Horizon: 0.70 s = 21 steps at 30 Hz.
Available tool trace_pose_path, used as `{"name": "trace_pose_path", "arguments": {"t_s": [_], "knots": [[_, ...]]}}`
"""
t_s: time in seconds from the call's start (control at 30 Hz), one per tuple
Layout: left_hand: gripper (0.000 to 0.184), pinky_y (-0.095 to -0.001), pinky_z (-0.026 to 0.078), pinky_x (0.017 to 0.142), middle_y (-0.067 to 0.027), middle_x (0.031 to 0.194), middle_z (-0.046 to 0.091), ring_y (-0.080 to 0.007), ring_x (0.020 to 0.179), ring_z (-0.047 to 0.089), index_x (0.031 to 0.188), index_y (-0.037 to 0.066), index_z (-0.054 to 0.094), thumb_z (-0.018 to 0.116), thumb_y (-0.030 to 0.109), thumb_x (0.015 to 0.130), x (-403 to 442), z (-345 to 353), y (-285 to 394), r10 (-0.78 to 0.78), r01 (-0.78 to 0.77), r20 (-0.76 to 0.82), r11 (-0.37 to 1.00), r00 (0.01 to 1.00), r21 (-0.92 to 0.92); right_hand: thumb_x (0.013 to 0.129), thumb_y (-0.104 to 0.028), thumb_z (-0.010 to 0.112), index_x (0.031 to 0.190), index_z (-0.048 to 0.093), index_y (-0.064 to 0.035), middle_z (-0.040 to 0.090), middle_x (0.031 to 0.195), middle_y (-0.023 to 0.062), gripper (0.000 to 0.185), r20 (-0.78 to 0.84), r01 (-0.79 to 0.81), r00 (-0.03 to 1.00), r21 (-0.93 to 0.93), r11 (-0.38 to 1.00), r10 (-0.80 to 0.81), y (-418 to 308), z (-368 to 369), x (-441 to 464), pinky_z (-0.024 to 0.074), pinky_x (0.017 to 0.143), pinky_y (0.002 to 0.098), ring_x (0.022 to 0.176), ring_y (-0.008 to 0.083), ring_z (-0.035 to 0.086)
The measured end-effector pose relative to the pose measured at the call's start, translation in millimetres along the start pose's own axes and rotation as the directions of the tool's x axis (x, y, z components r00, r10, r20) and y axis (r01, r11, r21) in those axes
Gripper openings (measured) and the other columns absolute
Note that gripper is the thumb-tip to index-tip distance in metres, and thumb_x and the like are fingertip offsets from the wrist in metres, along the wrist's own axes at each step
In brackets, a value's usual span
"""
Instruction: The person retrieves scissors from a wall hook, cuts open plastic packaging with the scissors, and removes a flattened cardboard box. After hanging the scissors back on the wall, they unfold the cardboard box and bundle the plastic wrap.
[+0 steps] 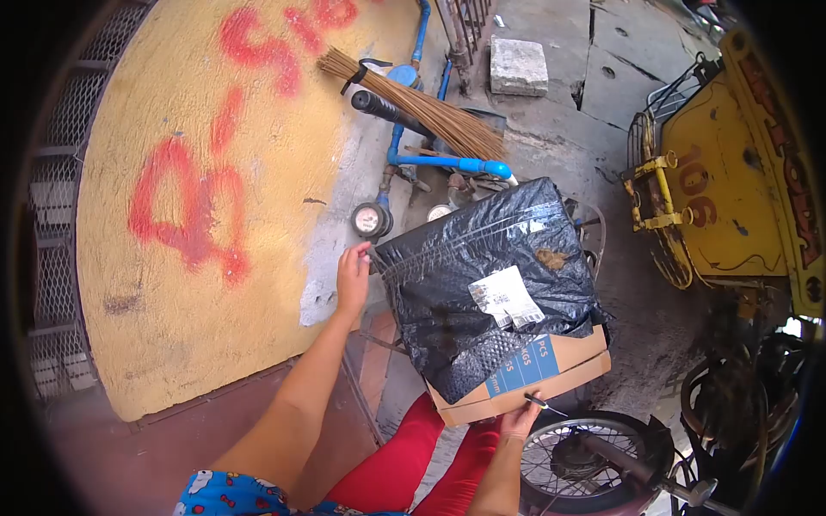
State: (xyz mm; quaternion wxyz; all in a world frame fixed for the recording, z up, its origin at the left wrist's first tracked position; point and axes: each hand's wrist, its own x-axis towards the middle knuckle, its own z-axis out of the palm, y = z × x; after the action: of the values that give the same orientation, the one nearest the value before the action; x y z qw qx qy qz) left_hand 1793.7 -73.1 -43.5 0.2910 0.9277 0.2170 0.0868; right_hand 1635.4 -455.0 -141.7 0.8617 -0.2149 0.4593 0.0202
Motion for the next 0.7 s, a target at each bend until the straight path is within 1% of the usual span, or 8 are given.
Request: {"name": "trace_pose_path", "arguments": {"t_s": [0.07, 0.17, 0.23, 0.27, 0.33, 0.37, 0.47, 0.7], "knots": [[0.024, -0.0374, 0.037, 0.085, -0.0110, 0.105, 0.052, -0.0276, 0.097, 0.049, 0.105, 0.007, 0.051, 0.046, 0.011, 0.082, 34, 19, 13, 0.166, -0.194, 0.187, 0.971, 0.968, 0.141, 0.082, -0.024, 0.055, 0.106, 0.051, -0.0126, 0.054, 0.107, 0.0039, 0.027, -0.005, 0.029, 1.000, -0.023, 0.999, -0.029, 1, 2, 1, 0.0444, 0.084, 0.0355, 0.098, 0.0184, 0.052], [0.030, -0.0382, 0.035, 0.086, -0.0108, 0.111, 0.051, -0.0280, 0.102, 0.048, 0.110, 0.009, 0.050, 0.046, 0.020, 0.082, 53, 65, 10, 0.109, -0.205, 0.379, 0.953, 0.919, 0.224, 0.081, -0.022, 0.056, 0.100, 0.052, -0.0130, 0.055, 0.103, 0.0030, 0.021, -0.067, 0.099, 0.992, -0.069, 0.993, -0.103, 6, 9, -3, 0.0443, 0.084, 0.0336, 0.095, 0.0171, 0.052], [0.036, -0.0387, 0.034, 0.088, -0.0116, 0.114, 0.051, -0.0271, 0.105, 0.047, 0.115, 0.009, 0.048, 0.046, 0.024, 0.082, 64, 85, 4, -0.213, 0.088, 0.489, 0.960, 0.846, 0.266, 0.079, -0.020, 0.058, 0.098, 0.052, -0.0150, 0.055, 0.101, 0.0017, 0.020, -0.141, 0.147, 0.978, -0.073, 0.987, -0.156, 10, 9, -2, 0.0434, 0.084, 0.0345, 0.095, 0.0171, 0.051], [0.038, -0.0358, 0.036, 0.086, -0.0142, 0.112, 0.052, -0.0270, 0.105, 0.048, 0.114, 0.007, 0.049, 0.048, 0.025, 0.081, 68, 90, -5, -0.212, 0.148, 0.509, 0.975, 0.834, 0.164, 0.078, -0.019, 0.059, 0.097, 0.052, -0.0159, 0.055, 0.101, 0.0014, 0.020, -0.151, 0.154, 0.975, -0.061, 0.986, -0.161, 11, 10, -2, 0.0431, 0.084, 0.0349, 0.096, 0.0172, 0.051], [0.027, -0.0260, 0.040, 0.076, -0.0116, 0.091, 0.061, -0.0173, 0.085, 0.056, 0.099, 0.002, 0.058, 0.050, 0.020, 0.081, 72, 105, -35, -0.254, 0.435, 0.500, 0.854, 0.828, -0.286, 0.078, -0.018, 0.059, 0.104, 0.051, -0.0127, 0.056, 0.101, 0.0025, 0.027, -0.185, 0.193, 0.962, -0.056, 0.980, -0.200, 11, 12, -2, 0.0439, 0.084, 0.0364, 0.094, 0.0196, 0.052], [0.023, -0.0253, 0.039, 0.074, -0.0079, 0.083, 0.061, -0.0136, 0.078, 0.054, 0.093, 0.000, 0.060, 0.051, 0.017, 0.081, 71, 94, -22, -0.304, 0.478, 0.460, 0.816, 0.834, -0.327, 0.078, -0.018, 0.059, 0.104, 0.051, -0.0127, 0.056, 0.101, 0.0025, 0.027, -0.196, 0.206, 0.957, -0.049, 0.977, -0.212, 8, 12, -2, 0.0439, 0.084, 0.0364, 0.094, 0.0196, 0.052], [0.021, -0.0261, 0.039, 0.073, -0.0080, 0.081, 0.060, -0.0145, 0.076, 0.053, 0.090, 0.000, 0.060, 0.052, 0.017, 0.080, 70, 93, -26, -0.313, 0.495, 0.473, 0.803, 0.824, -0.331, 0.076, -0.018, 0.061, 0.104, 0.050, -0.0134, 0.055, 0.100, 0.0025, 0.030, -0.188, 0.162, 0.967, -0.059, 0.985, -0.171, 2, 11, -1, 0.0444, 0.082, 0.0352, 0.094, 0.0192, 0.052], [0.020, -0.0276, 0.039, 0.075, -0.0101, 0.086, 0.059, -0.0161, 0.079, 0.052, 0.091, -0.001, 0.057, 0.051, 0.017, 0.082, 64, 105, -32, -0.379, 0.451, 0.279, 0.851, 0.882, -0.269, 0.076, -0.016, 0.060, 0.095, 0.050, -0.0143, 0.053, 0.092, 0.0000, 0.021, -0.247, 0.254, 0.920, -0.218, 0.942, -0.305, -36, 25, 6, 0.0441, 0.076, 0.0318, 0.087, 0.0159, 0.051]]}}
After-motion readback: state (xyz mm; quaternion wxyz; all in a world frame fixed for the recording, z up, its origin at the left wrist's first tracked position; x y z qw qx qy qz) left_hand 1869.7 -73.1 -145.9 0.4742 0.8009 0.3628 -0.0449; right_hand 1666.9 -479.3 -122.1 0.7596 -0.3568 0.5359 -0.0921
